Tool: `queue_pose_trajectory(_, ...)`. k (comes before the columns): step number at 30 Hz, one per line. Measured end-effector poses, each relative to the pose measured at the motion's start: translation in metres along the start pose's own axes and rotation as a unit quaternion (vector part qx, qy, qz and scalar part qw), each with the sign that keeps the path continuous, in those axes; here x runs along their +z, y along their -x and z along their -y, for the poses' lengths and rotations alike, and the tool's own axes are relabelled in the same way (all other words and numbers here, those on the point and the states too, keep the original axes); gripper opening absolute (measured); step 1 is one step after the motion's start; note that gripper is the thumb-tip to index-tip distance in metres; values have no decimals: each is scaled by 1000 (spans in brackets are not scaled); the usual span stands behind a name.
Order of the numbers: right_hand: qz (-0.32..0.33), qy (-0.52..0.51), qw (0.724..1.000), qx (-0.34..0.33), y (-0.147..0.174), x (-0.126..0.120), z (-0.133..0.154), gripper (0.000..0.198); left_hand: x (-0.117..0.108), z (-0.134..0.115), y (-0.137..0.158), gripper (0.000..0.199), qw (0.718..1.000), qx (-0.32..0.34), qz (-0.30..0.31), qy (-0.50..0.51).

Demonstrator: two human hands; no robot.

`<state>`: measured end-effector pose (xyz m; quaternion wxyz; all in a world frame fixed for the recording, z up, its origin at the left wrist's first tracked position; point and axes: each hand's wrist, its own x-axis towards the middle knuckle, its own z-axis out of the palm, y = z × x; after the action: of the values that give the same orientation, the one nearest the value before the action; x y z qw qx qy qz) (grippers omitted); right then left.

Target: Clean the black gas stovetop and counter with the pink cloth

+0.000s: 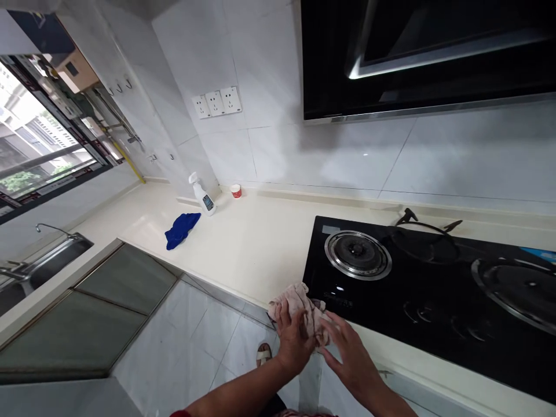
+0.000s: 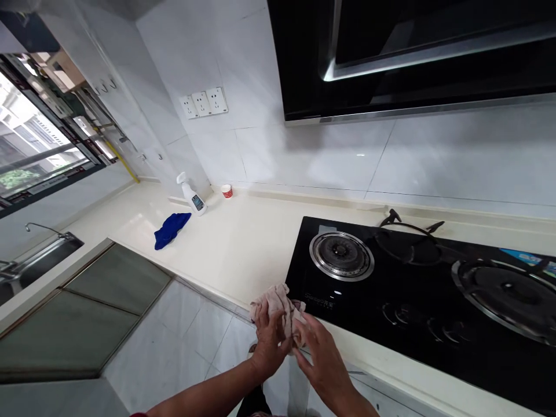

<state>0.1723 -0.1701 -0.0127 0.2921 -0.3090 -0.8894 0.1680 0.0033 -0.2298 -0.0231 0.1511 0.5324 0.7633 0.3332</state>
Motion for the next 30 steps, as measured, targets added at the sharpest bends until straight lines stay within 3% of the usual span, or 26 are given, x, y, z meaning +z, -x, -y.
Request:
queue_pose_trajectory(3,44,66,991,-112,-45,29,9,68,-28,33,10,55,994,58,11,90)
queue_pose_trajectory(5,53,94,984,-142,-66,52,14,70,-50,58,17,55,990,15,-2,143)
queue_pose_trajectory(8,60,111,978,-163,-88,88,25,68,-87,97,28,47,978,-97,-78,169)
queue_pose_trajectory(12,51,126,971,-195,-118,137,58,53,-128,141,41,37,946,-204,-144,205)
queue_pose_trajectory(15,36,139,969,-200,-143,171,87,40,-147,160,39,41,936,-228,-158,217)
queue_pose_trajectory(18,3,156,967,-199,-154,192,99,34,-158,163,18,44,947,-201,-164,190)
queue_pose_trajectory(20,-37,168,964,-200,-148,194,93,31,-162,157,-3,43,959,-162,-160,167)
queue_pose_trajectory(23,-88,186,960,-191,-121,177,70,28,-159,141,-36,39,975,-102,-138,139)
queue_pose_trajectory(30,-120,224,957,-138,-21,88,-17,33,-114,88,-72,31,996,22,-37,80)
